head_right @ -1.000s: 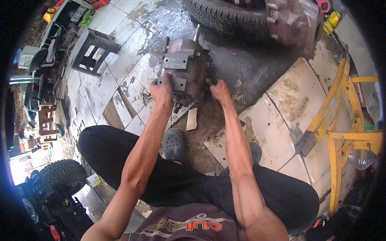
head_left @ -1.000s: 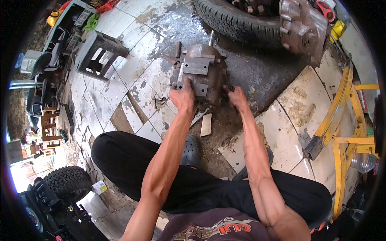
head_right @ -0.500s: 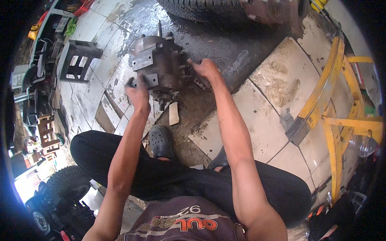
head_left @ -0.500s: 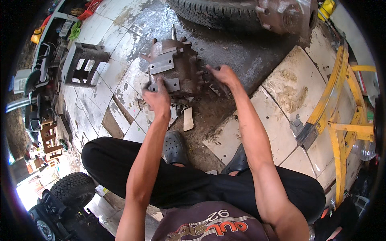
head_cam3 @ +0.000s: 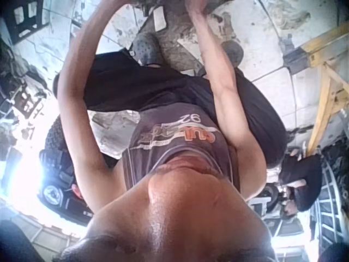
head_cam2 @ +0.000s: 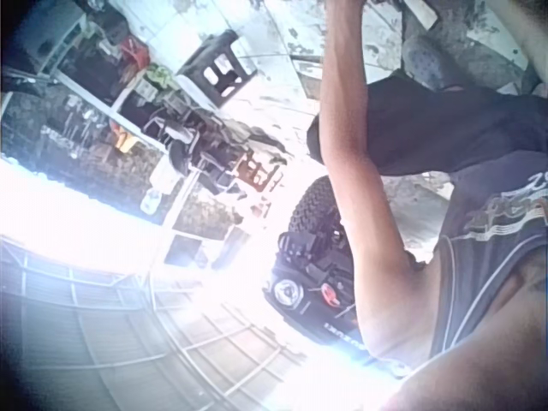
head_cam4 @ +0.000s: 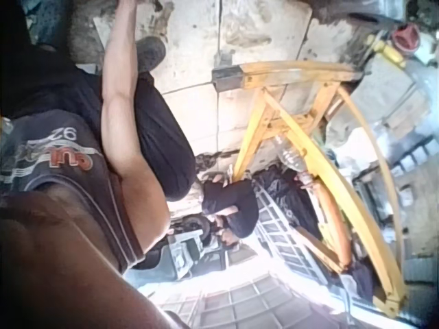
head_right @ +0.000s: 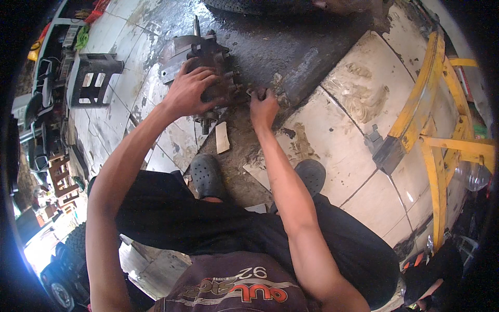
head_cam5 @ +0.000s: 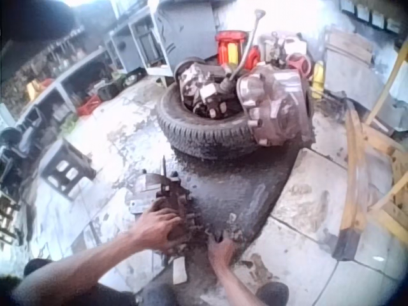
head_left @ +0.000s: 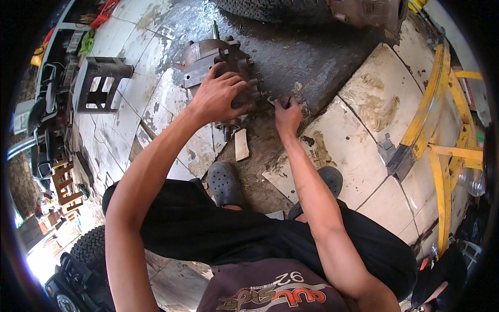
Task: The person sits on the floor of a workshop and uses a metal file to scrape and smooth the surface of a cylindrical mechanical component. They repeatedly rotate the part and file different sections, occasionally pausing to inspect the surface or wipe away debris.
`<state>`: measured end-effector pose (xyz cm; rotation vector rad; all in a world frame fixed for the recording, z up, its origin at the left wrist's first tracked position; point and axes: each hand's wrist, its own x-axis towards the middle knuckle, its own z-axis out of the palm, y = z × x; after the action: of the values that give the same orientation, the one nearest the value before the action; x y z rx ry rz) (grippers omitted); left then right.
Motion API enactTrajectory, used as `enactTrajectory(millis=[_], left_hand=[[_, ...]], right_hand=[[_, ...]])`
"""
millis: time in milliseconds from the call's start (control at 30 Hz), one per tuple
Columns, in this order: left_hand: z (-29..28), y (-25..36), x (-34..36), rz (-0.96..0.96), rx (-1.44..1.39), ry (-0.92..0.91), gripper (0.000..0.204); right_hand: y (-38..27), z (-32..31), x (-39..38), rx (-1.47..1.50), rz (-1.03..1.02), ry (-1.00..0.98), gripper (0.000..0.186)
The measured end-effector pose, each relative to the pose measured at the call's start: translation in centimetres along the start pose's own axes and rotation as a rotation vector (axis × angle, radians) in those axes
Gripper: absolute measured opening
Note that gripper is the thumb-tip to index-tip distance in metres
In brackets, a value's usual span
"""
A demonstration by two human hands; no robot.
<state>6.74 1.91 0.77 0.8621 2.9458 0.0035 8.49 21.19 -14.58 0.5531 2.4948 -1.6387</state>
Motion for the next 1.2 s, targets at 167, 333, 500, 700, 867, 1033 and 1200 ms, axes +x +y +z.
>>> enactTrajectory(millis=[167, 333, 500, 700, 867, 1033, 1200], left_hand=[[1.5, -0.5, 0.3, -0.036, -0.061, 0.047, 0.039], [1.6, -0.6, 0.3, -0.042, -0.147, 0.189, 0.033], [0.7, -0.5, -0.2, -0.039, -0.112, 0.072, 0.034], [1.2, -0.4, -0.2, 0.034, -0.078, 0.05, 0.024], [1.6, -0.4, -0.4, 0.052, -0.138, 0.043, 0.023], [1.2, -1.1, 0.4, 0.134, -0.252, -0.094, 0.031], [0.6, -1.3, 0.2, 0.236, -0.219, -0.111, 0.03]], right_hand=[[1.5, 2.7, -3.6, 0.099, -0.228, 0.007, 0.025], [1.2, 3.9, -6.9, -0.289, -0.413, -0.003, 0.057], [0.1, 4.3, -6.4, -0.127, -0.459, -0.108, 0.065], [0.1, 3.6, -4.8, -0.219, -0.306, -0.243, 0.068], [-1.8, 4.1, -7.3, -0.187, -0.35, -0.14, 0.066], [-1.3, 4.2, -6.7, -0.16, -0.167, -0.171, 0.071], [-0.6, 4.7, -5.9, -0.279, -0.235, -0.041, 0.07]])
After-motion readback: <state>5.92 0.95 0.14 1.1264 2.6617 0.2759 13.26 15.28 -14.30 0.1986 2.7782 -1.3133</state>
